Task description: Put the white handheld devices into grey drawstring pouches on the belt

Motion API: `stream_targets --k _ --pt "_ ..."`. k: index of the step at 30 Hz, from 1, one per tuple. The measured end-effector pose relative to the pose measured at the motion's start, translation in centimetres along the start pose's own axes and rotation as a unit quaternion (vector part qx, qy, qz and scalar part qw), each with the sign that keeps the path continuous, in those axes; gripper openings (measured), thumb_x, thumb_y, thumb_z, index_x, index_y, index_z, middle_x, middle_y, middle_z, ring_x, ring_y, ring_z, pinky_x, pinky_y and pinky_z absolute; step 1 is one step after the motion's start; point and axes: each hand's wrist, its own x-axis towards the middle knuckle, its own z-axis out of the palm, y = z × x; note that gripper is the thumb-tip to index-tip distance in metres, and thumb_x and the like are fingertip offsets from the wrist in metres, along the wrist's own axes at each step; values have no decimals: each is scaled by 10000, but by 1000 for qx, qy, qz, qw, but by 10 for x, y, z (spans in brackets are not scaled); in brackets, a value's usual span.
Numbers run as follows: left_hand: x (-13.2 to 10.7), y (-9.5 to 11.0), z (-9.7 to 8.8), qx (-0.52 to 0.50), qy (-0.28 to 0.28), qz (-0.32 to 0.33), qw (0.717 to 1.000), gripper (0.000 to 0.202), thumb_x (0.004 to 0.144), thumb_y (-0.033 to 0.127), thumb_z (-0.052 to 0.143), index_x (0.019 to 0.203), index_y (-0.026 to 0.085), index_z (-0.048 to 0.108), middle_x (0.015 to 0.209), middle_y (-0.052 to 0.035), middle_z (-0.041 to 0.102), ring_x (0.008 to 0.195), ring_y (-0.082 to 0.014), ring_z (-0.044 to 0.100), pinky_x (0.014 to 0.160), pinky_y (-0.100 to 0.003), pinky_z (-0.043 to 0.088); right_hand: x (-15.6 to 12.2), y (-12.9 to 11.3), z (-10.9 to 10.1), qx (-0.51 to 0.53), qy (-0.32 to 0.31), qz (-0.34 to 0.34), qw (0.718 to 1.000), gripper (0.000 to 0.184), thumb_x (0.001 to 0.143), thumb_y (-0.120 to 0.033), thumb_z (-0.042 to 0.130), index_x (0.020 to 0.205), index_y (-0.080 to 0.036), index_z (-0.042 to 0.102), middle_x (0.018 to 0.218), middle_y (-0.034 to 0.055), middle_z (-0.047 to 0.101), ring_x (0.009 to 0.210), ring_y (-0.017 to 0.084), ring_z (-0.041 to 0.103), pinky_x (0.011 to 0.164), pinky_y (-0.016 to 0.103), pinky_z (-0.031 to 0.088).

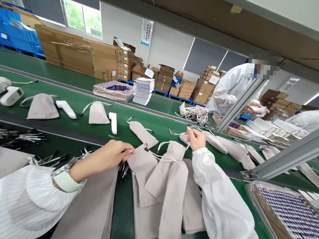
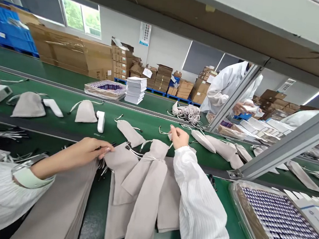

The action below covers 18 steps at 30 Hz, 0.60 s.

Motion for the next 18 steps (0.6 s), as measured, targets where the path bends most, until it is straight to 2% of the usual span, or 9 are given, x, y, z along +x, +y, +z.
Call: stream_targets --k 2,5,8,11,13,14,16,18 --pt "-4 -3 -1 8 -22 8 1000 387 848 350 232 912 196 581 637 -6 581 600 -162 545 590 -236 384 3 5 -4 28 2 23 999 443 687 -532 438 517 -142 560 342 -28 428 329 74 371 382 201 303" --pt "-8 0 5 37 -4 14 999 354 853 375 254 1038 215 510 791 -19 610 718 -189 564 618 -246 378 0 -4 -2 80 -24 39 996 438 686 -531 442 525 -137 543 341 -30 417 312 62 346 354 192 276" --pt "-10 5 15 84 17 13 996 370 840 412 309 1128 216 431 872 -43 604 823 -219 558 676 -271 383 -8 -25 2 108 -99 52 988 465 719 -550 374 605 -136 552 382 -28 443 290 48 297 332 191 241" --pt "-10 3 25 158 34 10 987 402 830 423 336 1126 169 436 865 -89 604 821 -253 559 709 -319 380 -17 -37 2 10 -264 -17 964 418 668 -546 471 830 -184 601 625 6 574 436 76 446 438 206 335" --pt "-10 0 30 206 48 -15 977 427 830 428 331 1107 125 447 796 -113 610 767 -278 565 682 -350 379 -22 -36 1 -102 -369 -40 923 512 545 -535 604 968 -247 576 764 13 591 592 123 516 534 232 373" --pt "-9 -1 32 223 52 -27 973 430 830 432 327 1077 110 466 756 -119 610 740 -284 566 669 -358 378 -23 -33 2 -152 -397 -37 905 595 490 -536 642 1008 -258 556 777 17 588 630 143 521 553 244 375" --pt "-9 -3 34 235 50 -37 970 424 829 442 324 985 99 519 683 -118 601 698 -279 564 666 -365 377 -24 -26 5 -215 -396 -33 892 674 446 -556 654 1027 -234 541 742 26 575 637 162 508 549 258 364" --pt "-9 0 34 231 70 -32 970 405 825 443 343 934 109 545 700 -122 592 726 -279 555 691 -378 371 -25 -24 10 -220 -360 -59 905 632 483 -564 630 991 -195 554 704 28 556 610 150 480 530 253 344"
